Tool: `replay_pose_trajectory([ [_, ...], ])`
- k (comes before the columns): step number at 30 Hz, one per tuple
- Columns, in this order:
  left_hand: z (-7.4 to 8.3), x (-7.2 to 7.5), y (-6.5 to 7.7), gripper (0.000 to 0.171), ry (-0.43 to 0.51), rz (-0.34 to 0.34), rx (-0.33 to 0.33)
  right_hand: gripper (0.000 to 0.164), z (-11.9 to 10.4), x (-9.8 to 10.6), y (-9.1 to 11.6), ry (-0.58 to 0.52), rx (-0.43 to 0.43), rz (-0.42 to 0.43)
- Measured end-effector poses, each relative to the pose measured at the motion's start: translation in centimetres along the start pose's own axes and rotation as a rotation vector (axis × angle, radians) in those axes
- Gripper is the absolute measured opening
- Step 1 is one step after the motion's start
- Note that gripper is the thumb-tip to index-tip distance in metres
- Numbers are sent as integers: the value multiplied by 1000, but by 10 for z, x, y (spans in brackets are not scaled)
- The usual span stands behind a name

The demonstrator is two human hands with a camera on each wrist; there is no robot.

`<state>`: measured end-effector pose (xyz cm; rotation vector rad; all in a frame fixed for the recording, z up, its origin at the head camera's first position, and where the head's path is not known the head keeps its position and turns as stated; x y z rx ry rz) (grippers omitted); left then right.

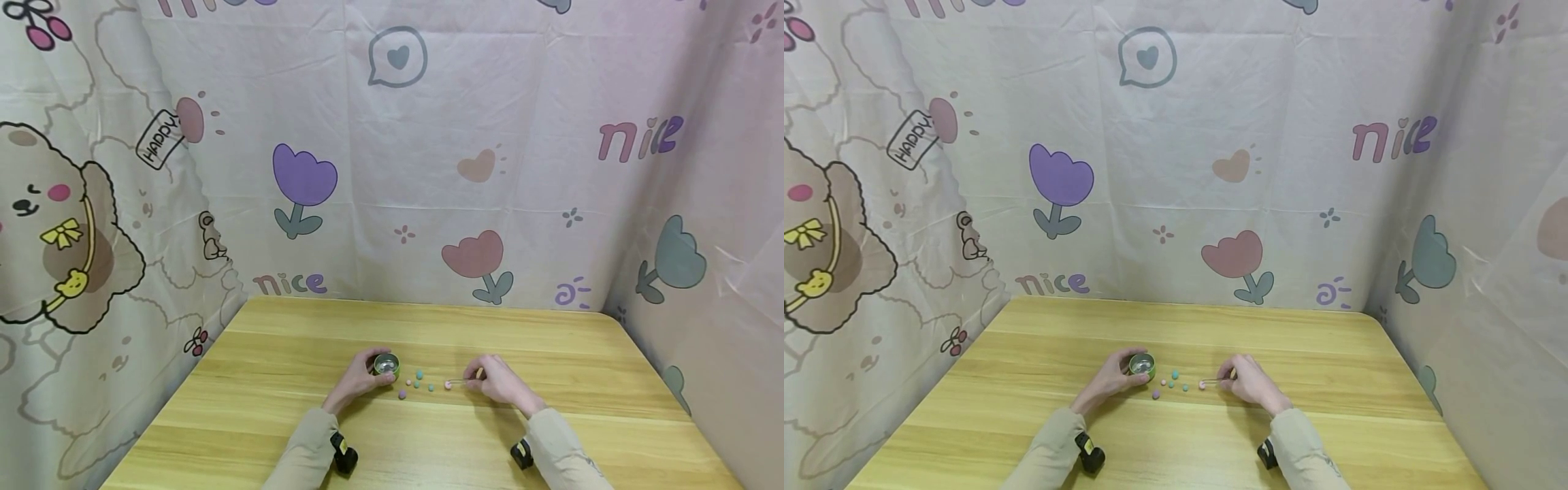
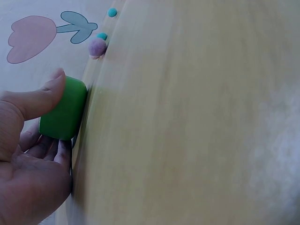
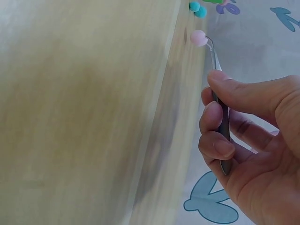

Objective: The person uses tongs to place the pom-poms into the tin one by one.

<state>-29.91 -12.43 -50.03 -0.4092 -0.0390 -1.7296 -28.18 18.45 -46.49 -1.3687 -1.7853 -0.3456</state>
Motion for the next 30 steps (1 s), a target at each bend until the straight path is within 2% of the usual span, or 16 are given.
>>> replay_pose_trajectory([
  [15,-3,0,-1,63,2,-3,-2,5,-2,-4,-2,-27,-25,37],
  [30,-2,0,-1,62,-3,-1,-9,8,-18,-13,-15,-24,-14,69],
])
Point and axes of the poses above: each hand's wrist, its own y-axis away from the middle knuckle, its own x-axis out of the back of the hand, z = x × y, the point moved 2 cm from there along -y, towards the middle knuckle, and after that the axes turned 9 degrees about z, right-handed, at the moved point
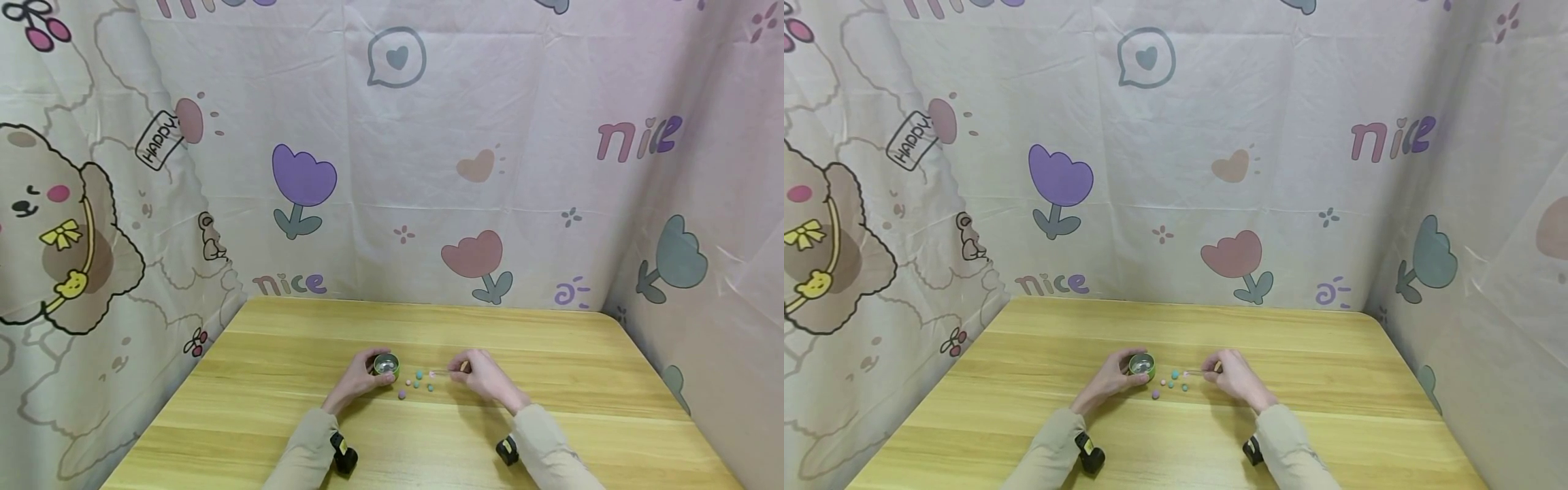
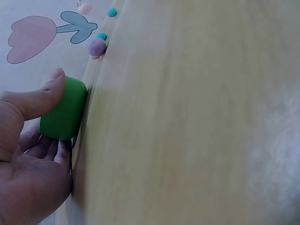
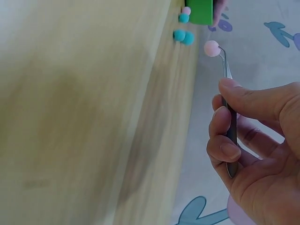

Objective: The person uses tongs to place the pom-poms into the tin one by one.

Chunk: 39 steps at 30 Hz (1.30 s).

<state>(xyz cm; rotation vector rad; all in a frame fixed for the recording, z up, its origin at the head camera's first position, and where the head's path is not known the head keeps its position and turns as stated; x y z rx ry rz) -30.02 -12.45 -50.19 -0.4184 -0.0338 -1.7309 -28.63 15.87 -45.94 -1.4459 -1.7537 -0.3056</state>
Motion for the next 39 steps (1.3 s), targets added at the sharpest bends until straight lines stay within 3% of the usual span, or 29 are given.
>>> replay_pose_trajectory([
  [20,0,0,0,62,5,10,27,8,-33,-21,-25,5,39,-5],
  [39,-1,0,-1,61,15,20,41,11,-48,-36,-41,-39,58,-48],
])
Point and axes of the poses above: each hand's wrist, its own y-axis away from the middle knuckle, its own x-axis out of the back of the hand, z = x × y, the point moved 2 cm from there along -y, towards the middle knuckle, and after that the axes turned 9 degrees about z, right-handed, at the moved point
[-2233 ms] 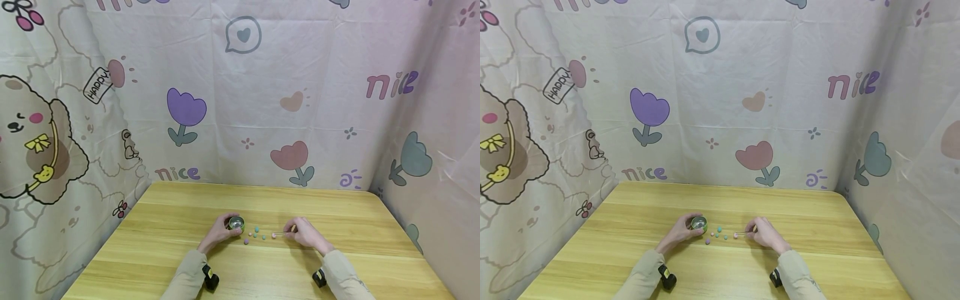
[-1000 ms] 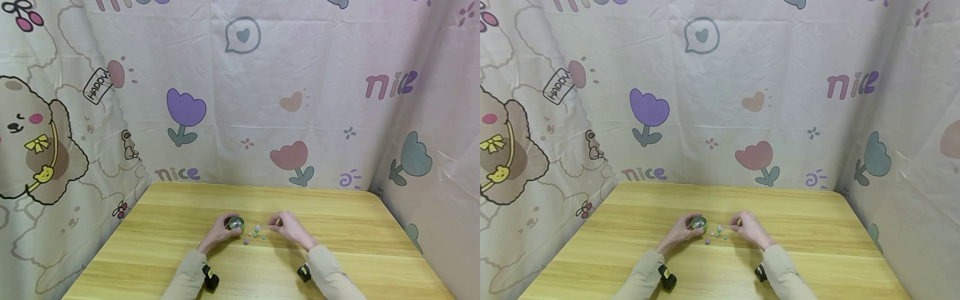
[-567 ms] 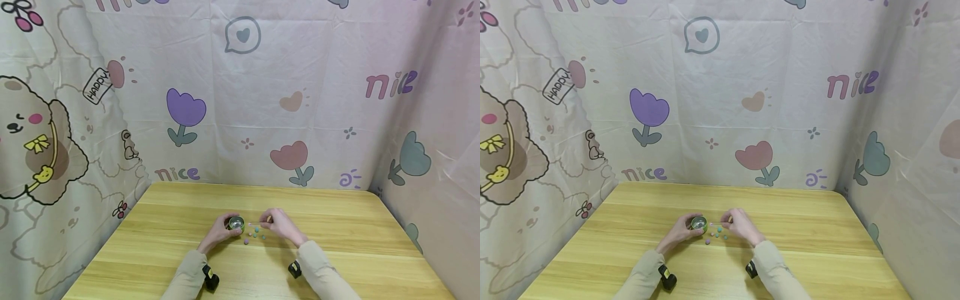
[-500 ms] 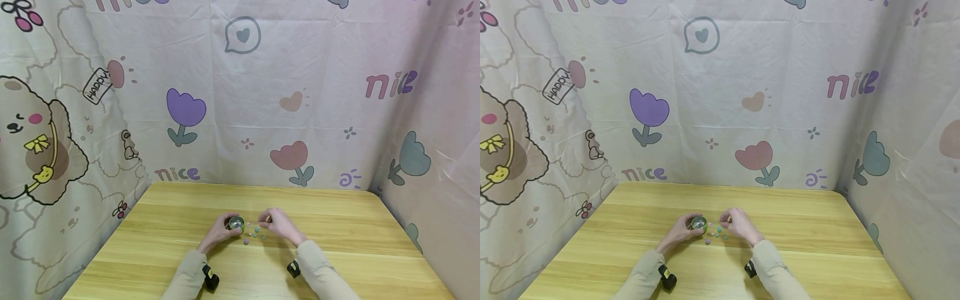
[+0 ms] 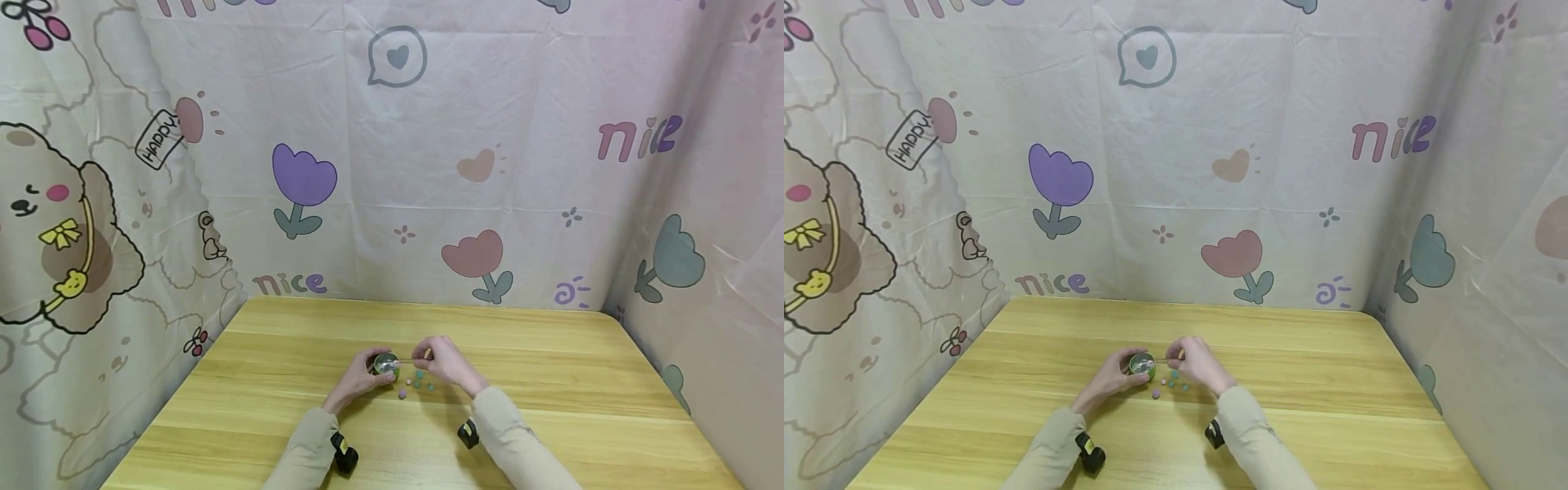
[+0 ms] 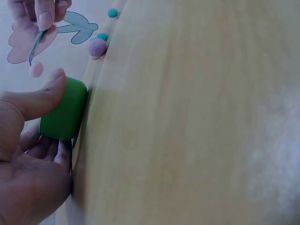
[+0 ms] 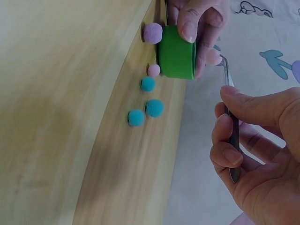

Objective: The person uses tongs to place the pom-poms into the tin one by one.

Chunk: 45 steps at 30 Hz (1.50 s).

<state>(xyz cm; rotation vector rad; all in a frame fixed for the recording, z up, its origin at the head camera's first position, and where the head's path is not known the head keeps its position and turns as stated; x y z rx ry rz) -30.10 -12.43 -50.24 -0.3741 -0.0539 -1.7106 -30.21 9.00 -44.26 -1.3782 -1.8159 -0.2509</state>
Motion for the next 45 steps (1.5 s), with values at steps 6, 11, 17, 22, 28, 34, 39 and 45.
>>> replay_pose_trajectory([
  [6,0,-1,0,61,-5,1,-9,10,-1,-3,-4,-11,-7,-6],
  [11,0,-1,0,61,-6,5,-9,9,-2,-5,-7,-16,-15,-8],
  [17,1,-1,0,61,0,15,-2,8,-3,-8,-9,-6,-16,-4],
  [22,2,-2,1,60,0,24,-1,9,-4,-8,-11,-9,-16,0],
  [28,1,-2,0,60,-2,25,-6,10,-5,-7,-12,2,-20,10],
  [34,1,-1,1,62,1,14,-7,10,-5,-8,-12,-8,-33,1],
  [39,2,-1,2,62,2,4,-11,10,-5,-9,-11,-12,-39,-5],
  [45,2,0,1,62,5,-2,-13,10,-4,-9,-10,0,-42,-1],
])
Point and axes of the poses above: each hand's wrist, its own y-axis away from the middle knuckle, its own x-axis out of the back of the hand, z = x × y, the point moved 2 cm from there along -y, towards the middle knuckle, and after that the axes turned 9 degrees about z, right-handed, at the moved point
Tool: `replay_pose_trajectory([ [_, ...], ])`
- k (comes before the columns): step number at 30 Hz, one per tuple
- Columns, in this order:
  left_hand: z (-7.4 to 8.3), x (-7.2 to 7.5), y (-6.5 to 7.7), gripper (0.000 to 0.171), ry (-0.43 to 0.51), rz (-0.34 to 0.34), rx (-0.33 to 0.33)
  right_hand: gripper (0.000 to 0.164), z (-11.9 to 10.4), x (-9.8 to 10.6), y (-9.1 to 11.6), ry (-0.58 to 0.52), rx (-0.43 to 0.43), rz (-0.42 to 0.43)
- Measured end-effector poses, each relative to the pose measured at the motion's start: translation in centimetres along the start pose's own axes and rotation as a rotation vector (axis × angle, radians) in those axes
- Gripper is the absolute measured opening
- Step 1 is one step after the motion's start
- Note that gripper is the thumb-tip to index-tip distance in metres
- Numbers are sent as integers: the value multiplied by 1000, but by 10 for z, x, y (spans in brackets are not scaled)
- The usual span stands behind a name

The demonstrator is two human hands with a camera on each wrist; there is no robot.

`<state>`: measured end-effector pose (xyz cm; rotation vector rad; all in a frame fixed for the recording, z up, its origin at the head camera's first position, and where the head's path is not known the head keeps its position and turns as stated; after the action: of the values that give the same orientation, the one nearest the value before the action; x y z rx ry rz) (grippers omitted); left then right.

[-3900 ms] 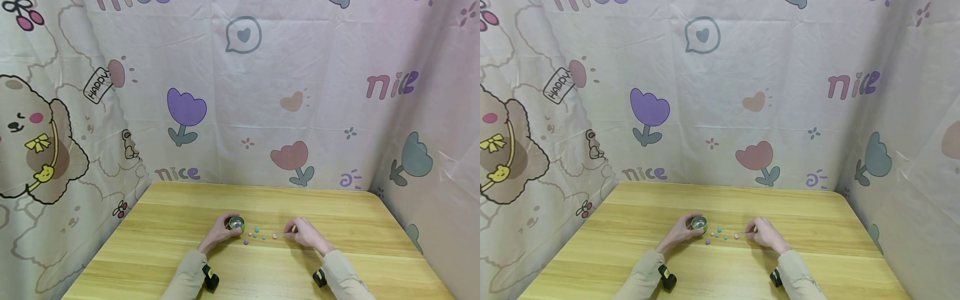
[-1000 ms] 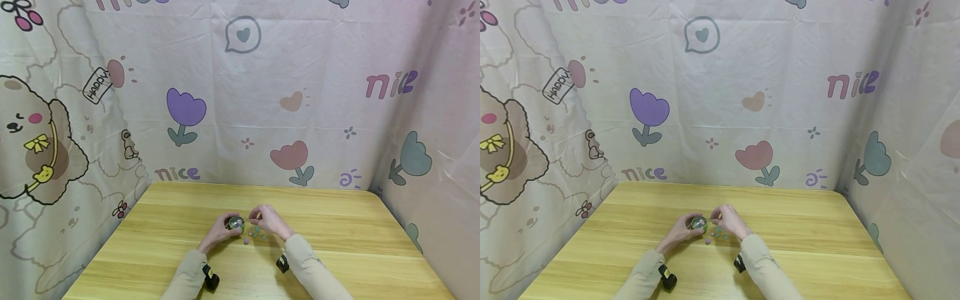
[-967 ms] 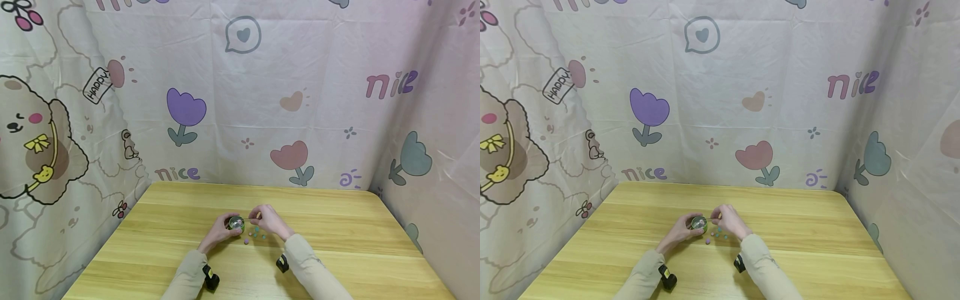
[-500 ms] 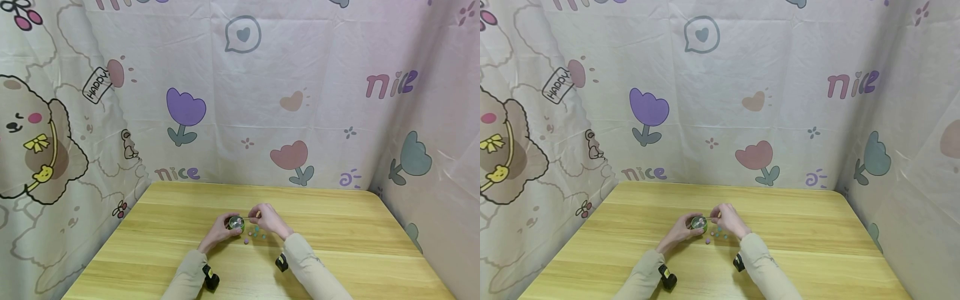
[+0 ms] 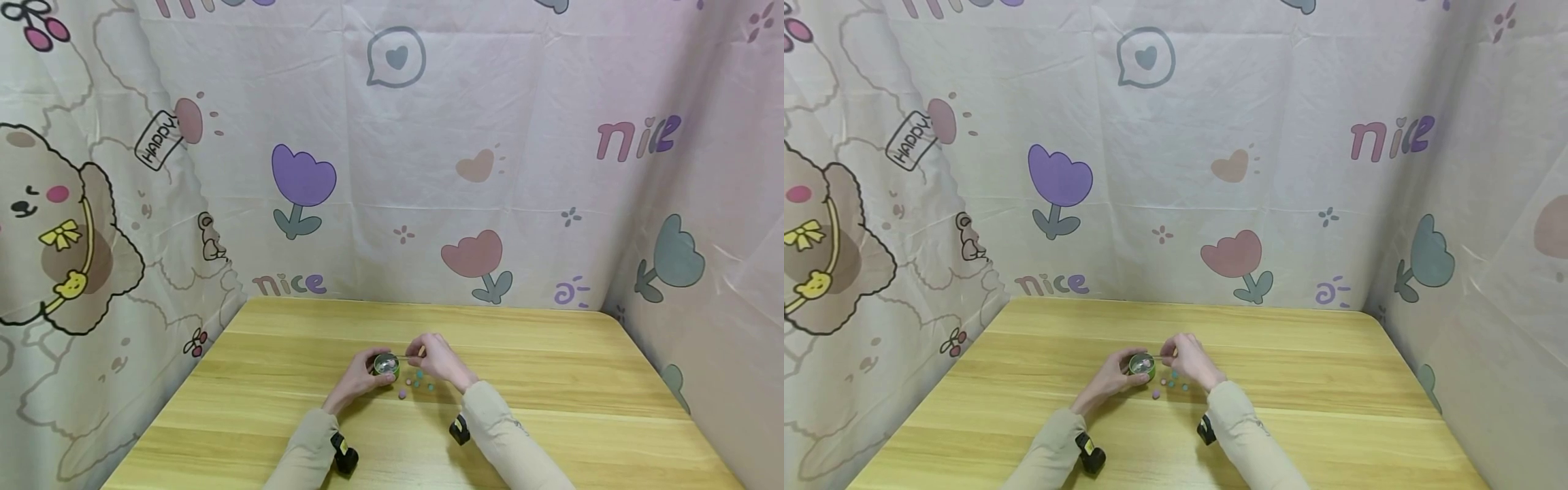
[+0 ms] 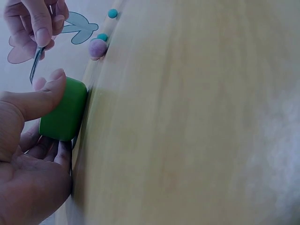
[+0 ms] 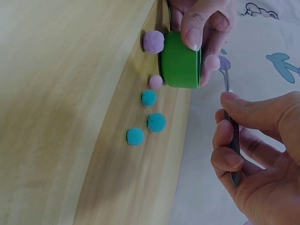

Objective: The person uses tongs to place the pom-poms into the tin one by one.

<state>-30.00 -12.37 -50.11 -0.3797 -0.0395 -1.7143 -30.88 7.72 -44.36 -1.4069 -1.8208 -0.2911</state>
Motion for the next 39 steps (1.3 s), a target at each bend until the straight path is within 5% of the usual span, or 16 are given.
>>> replay_pose_trajectory([
  [39,-2,0,-1,64,9,-3,11,14,5,0,1,137,4,36],
])
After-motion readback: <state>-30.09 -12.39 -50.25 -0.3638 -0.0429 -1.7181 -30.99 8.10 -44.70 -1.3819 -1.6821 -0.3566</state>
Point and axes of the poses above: each hand's wrist, its own y-axis away from the middle knuckle, its own x-axis out of the back of the hand, z = x × y, the point moved 2 cm from there along -y, towards the middle knuckle, and after that the axes turned 9 degrees about z, right-handed, at the moved point
